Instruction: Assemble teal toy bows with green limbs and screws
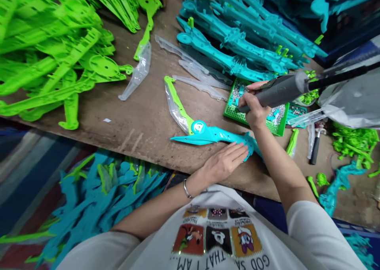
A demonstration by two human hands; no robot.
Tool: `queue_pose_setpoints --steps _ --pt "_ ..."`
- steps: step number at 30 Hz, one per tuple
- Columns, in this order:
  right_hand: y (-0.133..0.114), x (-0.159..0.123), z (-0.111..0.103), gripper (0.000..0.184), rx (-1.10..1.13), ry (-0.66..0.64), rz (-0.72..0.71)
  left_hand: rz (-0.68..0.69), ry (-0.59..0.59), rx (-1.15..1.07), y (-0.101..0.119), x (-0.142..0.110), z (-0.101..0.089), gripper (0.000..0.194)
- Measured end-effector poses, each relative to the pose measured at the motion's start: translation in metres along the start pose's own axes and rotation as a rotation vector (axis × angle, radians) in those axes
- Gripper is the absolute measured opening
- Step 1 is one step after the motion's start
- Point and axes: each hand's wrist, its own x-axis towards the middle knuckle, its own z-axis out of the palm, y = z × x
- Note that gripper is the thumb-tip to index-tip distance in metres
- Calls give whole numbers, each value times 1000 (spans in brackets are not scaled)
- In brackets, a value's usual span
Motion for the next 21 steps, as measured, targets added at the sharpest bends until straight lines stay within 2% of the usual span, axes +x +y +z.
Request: queue_pose_setpoints --steps 6,9,14,18,21 --pt "-2 0 2 36 1 -72 -4 12 -8 10 0 3 -4 41" --pt "-9 1 3 36 -34 -52 -15 5 13 19 0 4 -1 40" --pt "-47 -9 10 27 62 34 -69 18 45 11 0 5 1 36" --pt "-77 -37 23 23 185 -102 4 -7 5 -17 3 7 -5 37" --pt "-79 -57 30 22 234 -190 77 -19 4 -11 5 8 -10 29"
